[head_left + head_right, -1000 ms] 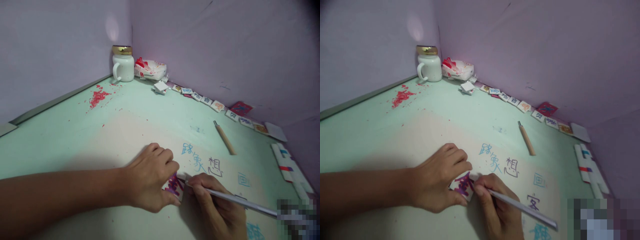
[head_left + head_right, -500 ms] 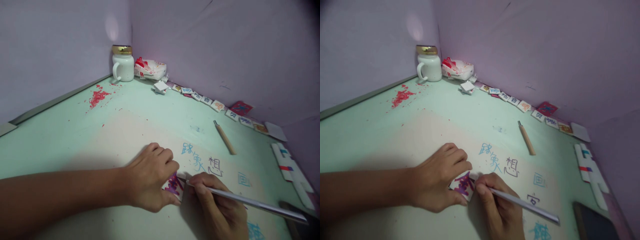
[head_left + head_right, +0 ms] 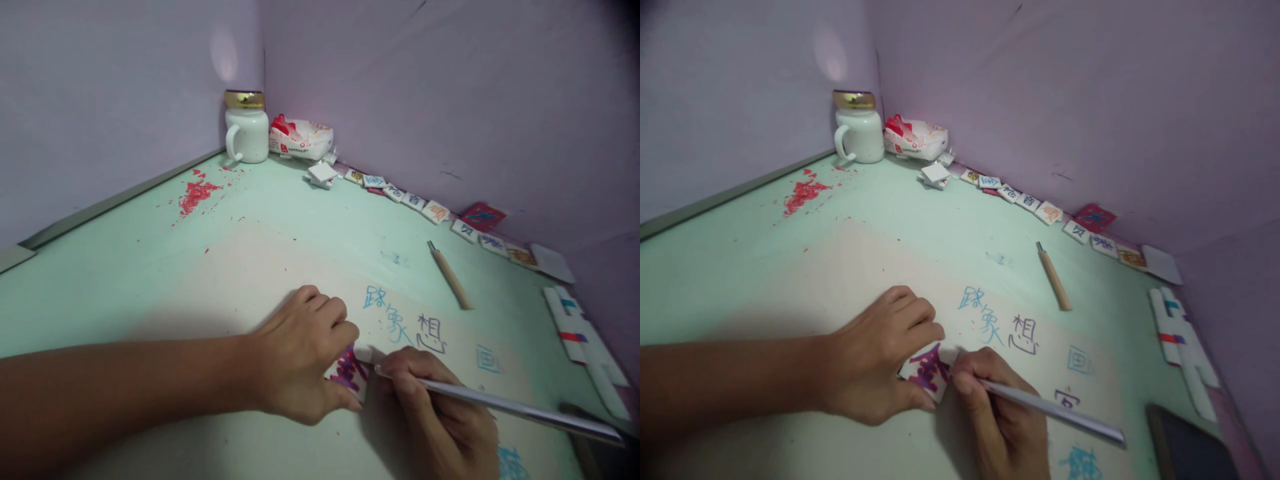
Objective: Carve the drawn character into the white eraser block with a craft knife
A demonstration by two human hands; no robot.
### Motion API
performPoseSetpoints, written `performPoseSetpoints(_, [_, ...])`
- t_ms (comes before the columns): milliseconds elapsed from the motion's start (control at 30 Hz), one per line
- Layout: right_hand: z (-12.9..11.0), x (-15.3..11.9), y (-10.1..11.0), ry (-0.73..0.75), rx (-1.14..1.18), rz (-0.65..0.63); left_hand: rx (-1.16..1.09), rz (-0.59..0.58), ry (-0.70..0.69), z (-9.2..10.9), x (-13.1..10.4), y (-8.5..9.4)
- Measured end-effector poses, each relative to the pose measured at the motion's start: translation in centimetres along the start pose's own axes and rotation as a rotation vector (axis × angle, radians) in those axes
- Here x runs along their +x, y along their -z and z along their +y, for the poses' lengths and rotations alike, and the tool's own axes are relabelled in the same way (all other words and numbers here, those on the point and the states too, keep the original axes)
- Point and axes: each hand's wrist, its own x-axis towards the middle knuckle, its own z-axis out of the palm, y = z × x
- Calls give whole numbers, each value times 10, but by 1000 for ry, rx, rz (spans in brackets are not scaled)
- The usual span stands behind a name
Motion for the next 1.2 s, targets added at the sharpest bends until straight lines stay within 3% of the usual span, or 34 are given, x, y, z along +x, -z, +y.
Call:
performPoseSetpoints(67, [0,0,0,-8,7,14,-1,9,-2,0,0,0])
performPoseSetpoints(333, [1,5,4,187,-72,-88,-8,19,-12,0,-1,-1])
performPoseSetpoints(467, [0,4,2,161,-45,-87,-9,12,-7,-1,0,0])
performPoseSetpoints(667, [-2,-2,-3,-51,31,30,-10,18,-11,0,-1,-1])
performPoseSetpoints(1200, [1,4,2,151,-21,-80,-9,15,-11,0,-1,-1])
